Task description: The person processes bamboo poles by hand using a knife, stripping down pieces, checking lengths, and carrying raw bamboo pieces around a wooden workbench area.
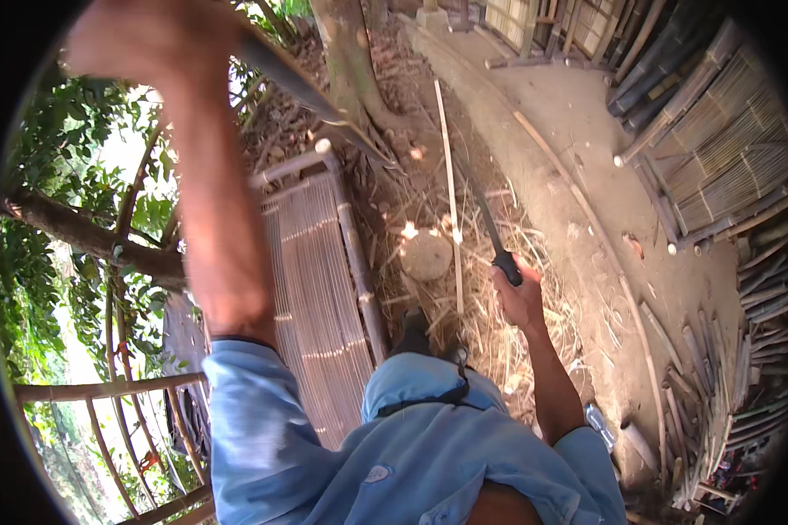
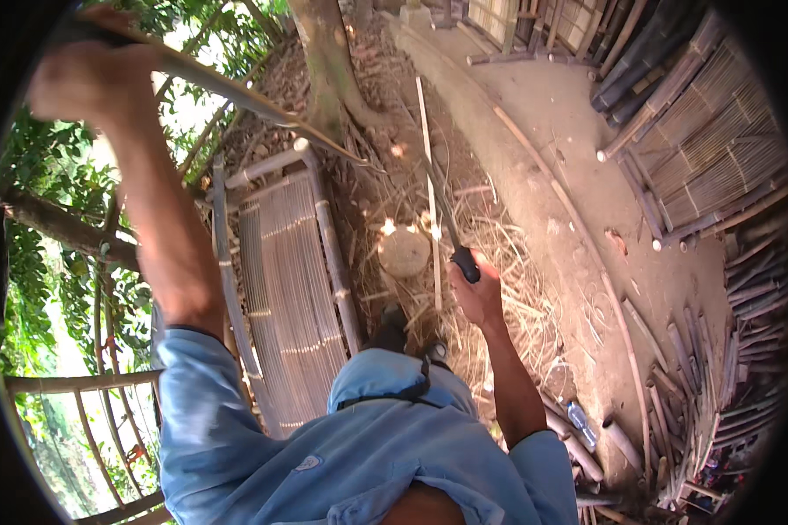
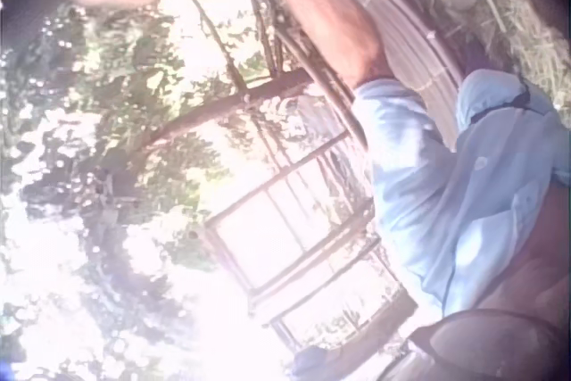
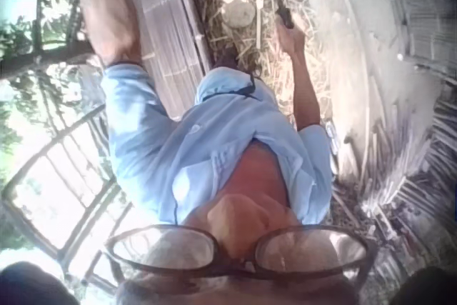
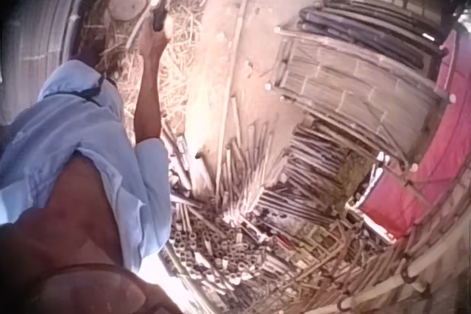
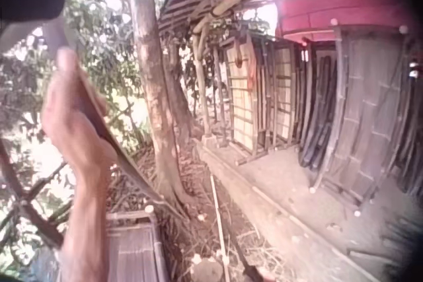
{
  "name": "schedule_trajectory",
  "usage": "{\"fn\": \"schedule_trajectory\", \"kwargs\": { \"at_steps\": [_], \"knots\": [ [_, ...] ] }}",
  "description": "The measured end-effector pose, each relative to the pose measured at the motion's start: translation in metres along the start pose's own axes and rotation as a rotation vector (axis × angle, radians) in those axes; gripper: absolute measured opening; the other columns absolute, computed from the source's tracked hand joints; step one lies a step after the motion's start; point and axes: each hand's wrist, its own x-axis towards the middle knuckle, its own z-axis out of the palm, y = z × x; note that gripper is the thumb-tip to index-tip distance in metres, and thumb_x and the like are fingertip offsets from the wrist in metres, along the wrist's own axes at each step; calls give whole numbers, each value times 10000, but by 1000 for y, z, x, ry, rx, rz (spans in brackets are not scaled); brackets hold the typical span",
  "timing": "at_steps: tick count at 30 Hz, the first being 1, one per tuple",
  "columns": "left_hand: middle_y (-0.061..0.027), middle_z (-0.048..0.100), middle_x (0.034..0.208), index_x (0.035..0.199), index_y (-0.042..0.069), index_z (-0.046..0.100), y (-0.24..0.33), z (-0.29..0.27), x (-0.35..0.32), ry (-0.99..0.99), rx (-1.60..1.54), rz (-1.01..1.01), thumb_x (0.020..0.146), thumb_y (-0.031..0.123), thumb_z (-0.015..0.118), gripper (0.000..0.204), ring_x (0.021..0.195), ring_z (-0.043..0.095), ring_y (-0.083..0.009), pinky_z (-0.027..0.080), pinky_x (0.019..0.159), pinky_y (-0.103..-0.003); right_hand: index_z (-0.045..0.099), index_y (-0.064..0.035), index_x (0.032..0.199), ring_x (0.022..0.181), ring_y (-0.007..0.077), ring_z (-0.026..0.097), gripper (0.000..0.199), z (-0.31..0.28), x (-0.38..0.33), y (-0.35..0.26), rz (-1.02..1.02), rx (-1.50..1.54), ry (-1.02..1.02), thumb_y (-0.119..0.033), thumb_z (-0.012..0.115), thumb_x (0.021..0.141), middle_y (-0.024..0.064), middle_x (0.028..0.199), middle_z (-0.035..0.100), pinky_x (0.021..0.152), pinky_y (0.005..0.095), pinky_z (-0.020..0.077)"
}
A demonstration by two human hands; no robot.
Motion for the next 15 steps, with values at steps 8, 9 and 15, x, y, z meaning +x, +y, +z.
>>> {"fn": "schedule_trajectory", "kwargs": {
  "at_steps": [8, 9, 15],
  "knots": [
    [-8, 685, 754, 890, 11, 779, -20, 42, -139, -689, -92, -535, 863, 147, 831, 148, 683, 557, -47, 428, 585, -229, 487, -47, 1343, 621, 89, 567, 399, -15, -8, -121, -404, 122, 89, -137, 653, 992, 11, 813, 592, 559, 269, 491],
    [-8, 685, 754, 890, 11, 779, -17, 41, -134, -703, -90, -513, 863, 147, 831, 148, 683, 557, -47, 428, 585, -229, 487, -47, 1343, 621, 89, 567, 399, -11, -14, -138, -416, 143, 92, -137, 653, 992, 11, 813, 592, 559, 269, 491],
    [-55, 707, 1048, 1115, -5, 643, 24, 39, -127, -743, -325, -254, 816, -41, 833, 356, 939, 673, -102, 540, 826, -249, 447, -19, 1425, 854, 188, 682, 479, -20, -61, -224, -721, 15, 206, -138, 642, 1005, 101, 962, 683, 761, 332, 552]
  ]
}}
